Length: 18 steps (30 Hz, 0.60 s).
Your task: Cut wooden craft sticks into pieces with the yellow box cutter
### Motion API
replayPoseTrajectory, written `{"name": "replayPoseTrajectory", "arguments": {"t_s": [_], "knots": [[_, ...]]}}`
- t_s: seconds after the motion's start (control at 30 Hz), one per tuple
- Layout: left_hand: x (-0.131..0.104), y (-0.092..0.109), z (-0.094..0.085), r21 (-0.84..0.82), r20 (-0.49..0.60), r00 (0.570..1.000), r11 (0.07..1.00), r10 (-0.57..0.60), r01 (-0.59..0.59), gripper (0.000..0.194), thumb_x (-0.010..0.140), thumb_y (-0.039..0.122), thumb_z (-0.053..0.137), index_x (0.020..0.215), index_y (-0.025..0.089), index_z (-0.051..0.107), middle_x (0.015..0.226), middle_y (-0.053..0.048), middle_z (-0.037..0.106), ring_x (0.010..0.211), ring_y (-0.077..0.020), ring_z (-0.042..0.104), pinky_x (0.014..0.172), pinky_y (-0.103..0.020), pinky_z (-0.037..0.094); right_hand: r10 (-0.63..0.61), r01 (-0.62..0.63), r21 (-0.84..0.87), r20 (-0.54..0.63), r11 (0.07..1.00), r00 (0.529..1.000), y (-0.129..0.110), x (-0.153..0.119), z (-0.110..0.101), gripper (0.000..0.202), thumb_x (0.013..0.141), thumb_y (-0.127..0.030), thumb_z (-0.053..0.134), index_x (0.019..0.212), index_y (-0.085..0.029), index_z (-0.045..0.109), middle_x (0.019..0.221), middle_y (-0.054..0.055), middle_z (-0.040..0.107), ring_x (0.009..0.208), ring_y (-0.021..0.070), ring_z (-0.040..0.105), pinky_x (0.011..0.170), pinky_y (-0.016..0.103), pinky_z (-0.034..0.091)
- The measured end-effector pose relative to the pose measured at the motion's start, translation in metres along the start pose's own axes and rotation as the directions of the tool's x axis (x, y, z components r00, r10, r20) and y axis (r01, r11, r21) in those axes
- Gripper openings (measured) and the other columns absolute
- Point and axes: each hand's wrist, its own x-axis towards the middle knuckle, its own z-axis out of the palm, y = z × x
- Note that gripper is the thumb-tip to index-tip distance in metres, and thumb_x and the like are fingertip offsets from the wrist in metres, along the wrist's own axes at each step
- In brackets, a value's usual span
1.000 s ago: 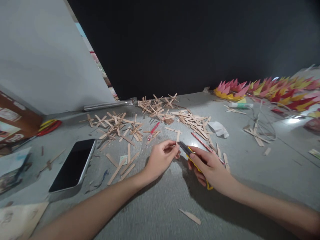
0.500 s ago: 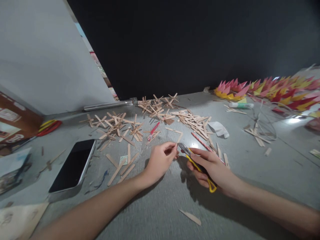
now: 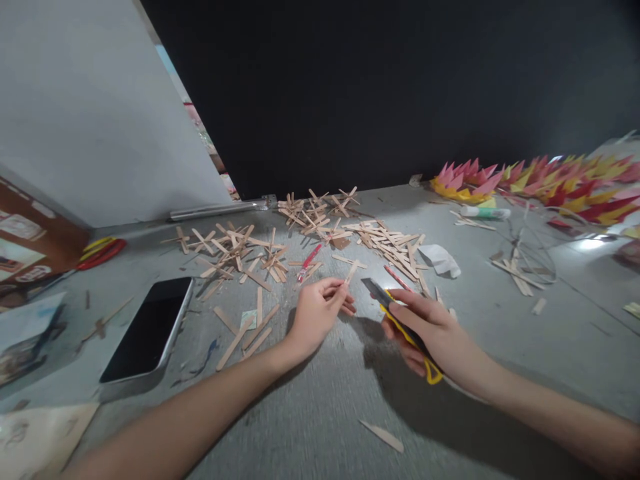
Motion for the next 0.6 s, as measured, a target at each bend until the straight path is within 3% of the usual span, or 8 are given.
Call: {"name": "replayPoseTrajectory", "arguments": {"t_s": [0.1, 0.17, 0.27, 0.4, 0.5, 0.6], "knots": [[0.002, 0.003, -0.001, -0.039, 0.022, 0.999, 0.999, 0.025, -0.025, 0.036, 0.095, 0.051, 0.073, 0.097, 0.015, 0.070, 0.080, -0.006, 0.075, 0.066, -0.0192, 0.074, 0.066, -0.032, 0.061, -0.219, 0.197, -0.255, -0.064, 0.947, 0.974, 0.002, 0.007, -0.010, 0.037, 0.103, -0.061, 0.056, 0.103, -0.024, 0.056, 0.077, -0.003, 0.063, 0.043, 0.0077, 0.045, 0.039, 0.022, 0.040], [0.002, 0.004, -0.002, -0.055, 0.039, 0.998, 0.998, 0.046, -0.044, 0.035, 0.096, 0.051, 0.072, 0.099, 0.016, 0.068, 0.081, -0.005, 0.074, 0.068, -0.0183, 0.072, 0.068, -0.031, 0.059, -0.312, 0.260, -0.379, -0.081, 0.888, 0.947, 0.007, 0.012, -0.017, 0.036, 0.106, -0.058, 0.052, 0.103, -0.024, 0.059, 0.068, -0.005, 0.057, 0.045, 0.0092, 0.045, 0.042, 0.023, 0.038], [0.003, 0.003, -0.003, -0.076, 0.090, 0.994, 0.996, 0.057, -0.050, 0.037, 0.099, 0.056, 0.065, 0.097, 0.019, 0.063, 0.072, 0.001, 0.063, 0.062, -0.0149, 0.063, 0.063, -0.028, 0.051, -0.315, 0.268, -0.375, -0.070, 0.888, 0.947, 0.015, 0.017, -0.020, 0.036, 0.108, -0.058, 0.050, 0.101, -0.024, 0.059, 0.064, -0.006, 0.053, 0.046, 0.0104, 0.045, 0.044, 0.024, 0.037], [-0.001, 0.002, -0.003, -0.084, 0.285, 0.959, 0.996, 0.004, 0.020, 0.041, 0.102, 0.062, 0.058, 0.097, 0.021, 0.061, 0.067, 0.006, 0.044, 0.058, -0.0118, 0.045, 0.057, -0.024, 0.035, -0.308, 0.279, -0.252, -0.085, 0.927, 0.948, 0.019, 0.016, -0.020, 0.041, 0.101, -0.060, 0.062, 0.124, -0.026, 0.060, 0.064, -0.008, 0.046, 0.047, 0.0118, 0.041, 0.044, 0.025, 0.037], [-0.006, 0.008, -0.004, -0.009, 0.432, 0.902, 0.999, -0.025, 0.032, 0.035, 0.104, 0.056, 0.057, 0.101, 0.021, 0.064, 0.080, 0.001, 0.054, 0.071, -0.0141, 0.051, 0.066, -0.025, 0.040, -0.340, 0.291, -0.323, -0.108, 0.901, 0.934, 0.019, 0.013, -0.022, 0.046, 0.096, -0.058, 0.070, 0.129, -0.026, 0.064, 0.062, -0.008, 0.046, 0.049, 0.0132, 0.043, 0.047, 0.027, 0.038], [-0.010, 0.016, -0.004, 0.096, 0.487, 0.873, 0.995, -0.028, -0.022, 0.029, 0.107, 0.047, 0.052, 0.103, 0.022, 0.067, 0.088, -0.001, 0.060, 0.079, -0.0161, 0.055, 0.074, -0.027, 0.042, -0.382, 0.294, -0.438, -0.128, 0.850, 0.915, 0.021, 0.012, -0.024, 0.035, 0.094, -0.058, 0.072, 0.103, -0.023, 0.071, 0.058, -0.006, 0.048, 0.048, 0.0126, 0.043, 0.046, 0.027, 0.036]]}}
